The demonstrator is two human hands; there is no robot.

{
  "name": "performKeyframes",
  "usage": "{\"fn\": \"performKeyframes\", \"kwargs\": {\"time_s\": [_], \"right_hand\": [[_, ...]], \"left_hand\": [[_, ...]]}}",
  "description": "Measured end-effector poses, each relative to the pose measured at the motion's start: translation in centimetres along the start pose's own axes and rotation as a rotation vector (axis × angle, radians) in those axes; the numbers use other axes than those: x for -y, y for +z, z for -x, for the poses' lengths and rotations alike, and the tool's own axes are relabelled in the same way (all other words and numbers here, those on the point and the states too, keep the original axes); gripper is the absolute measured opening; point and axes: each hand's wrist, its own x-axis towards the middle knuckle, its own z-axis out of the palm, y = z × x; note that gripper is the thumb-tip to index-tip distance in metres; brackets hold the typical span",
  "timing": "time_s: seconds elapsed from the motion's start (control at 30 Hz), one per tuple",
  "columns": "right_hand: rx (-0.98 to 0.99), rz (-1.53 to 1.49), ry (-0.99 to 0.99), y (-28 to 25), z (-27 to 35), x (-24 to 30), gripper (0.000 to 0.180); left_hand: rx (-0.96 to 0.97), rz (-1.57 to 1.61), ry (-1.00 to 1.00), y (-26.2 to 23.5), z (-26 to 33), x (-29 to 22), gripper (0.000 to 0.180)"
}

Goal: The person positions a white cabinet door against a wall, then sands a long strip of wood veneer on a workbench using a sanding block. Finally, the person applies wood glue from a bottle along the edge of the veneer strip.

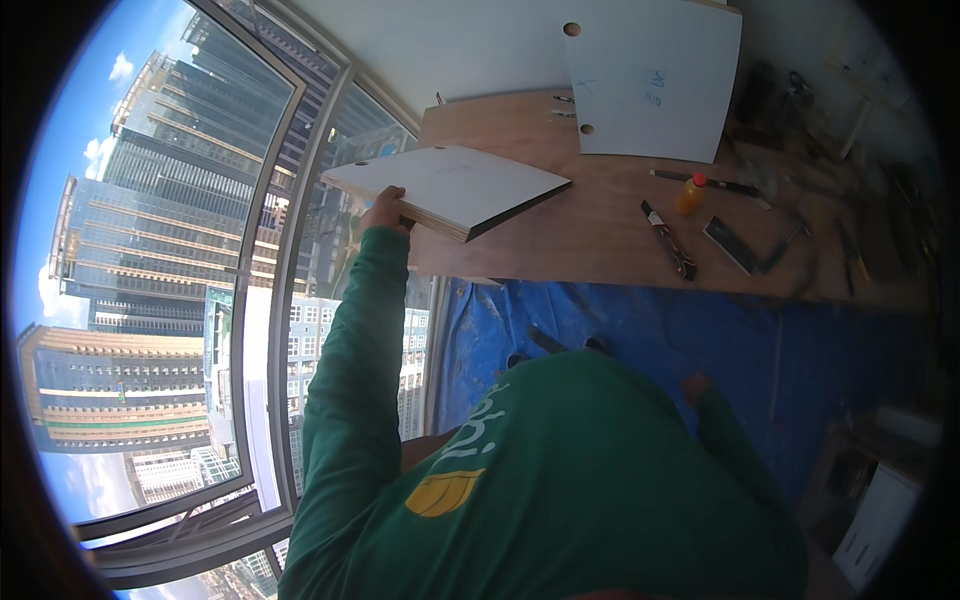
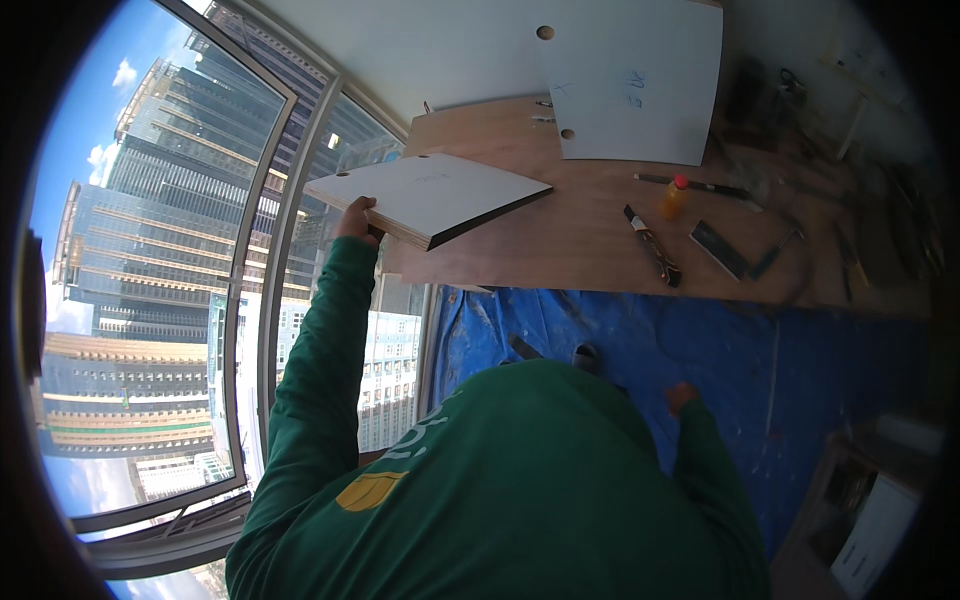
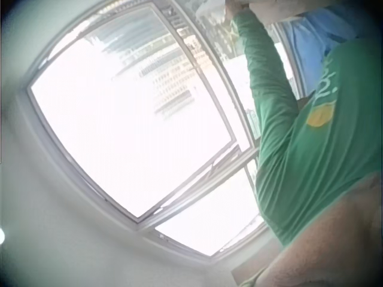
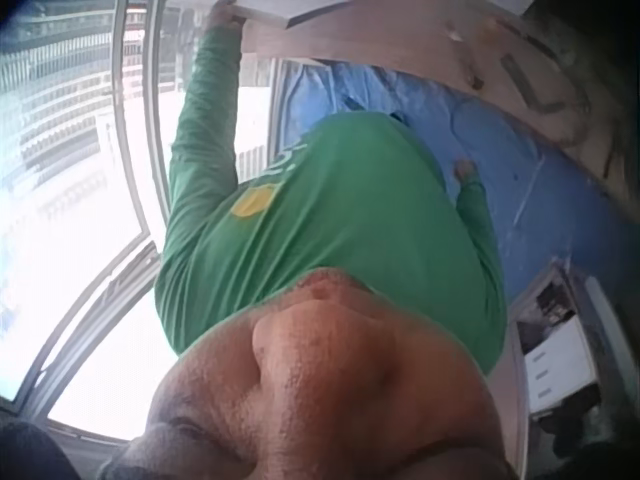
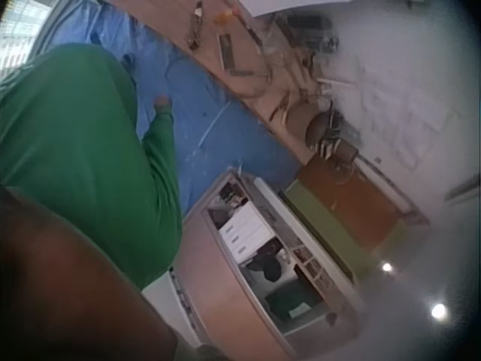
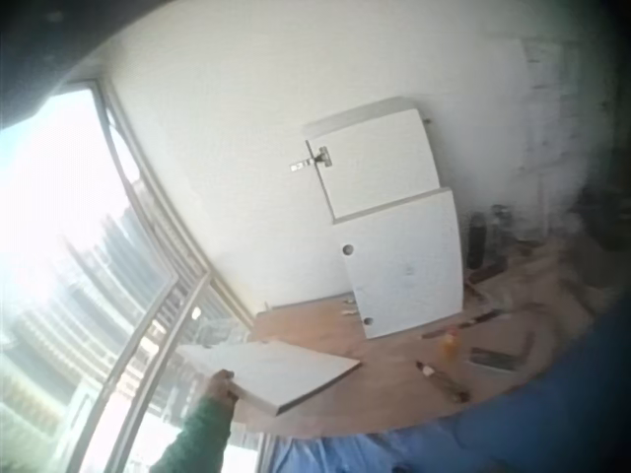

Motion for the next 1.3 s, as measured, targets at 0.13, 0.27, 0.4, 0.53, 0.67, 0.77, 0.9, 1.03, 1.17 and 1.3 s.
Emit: {"fn": "performKeyframes", "kwargs": {"time_s": [0.13,0.27,0.4,0.53,0.67,0.77,0.9,1.03,1.17,1.3], "right_hand": [[-0.364,-0.609,0.192,2.7,0.3,-6.7,0.028],[-0.155,-1.864,0.278,-9.8,0.9,6.6,0.032],[-0.127,-1.988,-0.008,-21.3,-0.9,15.3,0.037],[-0.082,-2.161,-0.229,-31.7,-5.5,23.9,0.05],[0.016,-2.452,-0.084,-39.3,-8.0,32.8,0.06],[0.026,-2.543,-0.629,-40.6,-11.9,33.7,0.058],[-0.074,-2.683,-0.535,-42.8,-15.1,35.6,0.038],[-0.068,-2.628,-0.644,-42.7,-15.9,35.8,0.046],[-0.149,-2.45,-0.748,-45.0,-13.3,37.1,0.052],[-0.251,-2.226,-0.707,-49.4,-6.2,40.2,0.05]], "left_hand": [[0.086,0.036,-0.048,4.5,1.8,2.3,0.036],[-0.043,0.021,-0.055,-2.9,0.5,1.9,0.039],[-0.039,0.034,-0.073,-1.9,0.4,2.8,0.043],[0.027,0.008,-0.084,-0.5,1.6,2.6,0.044],[0.004,-0.062,-0.086,-2.4,2.7,1.6,0.047],[0.026,-0.072,-0.094,-1.6,3.9,1.1,0.048],[-0.034,-0.079,-0.098,-2.5,4.1,1.5,0.053],[-0.022,-0.035,-0.107,-3.9,4.7,1.8,0.042],[0.12,0.238,-0.253,-10.5,1.5,3.6,0.043],[0.233,0.387,-0.287,-14.9,3.0,6.7,0.062]]}}
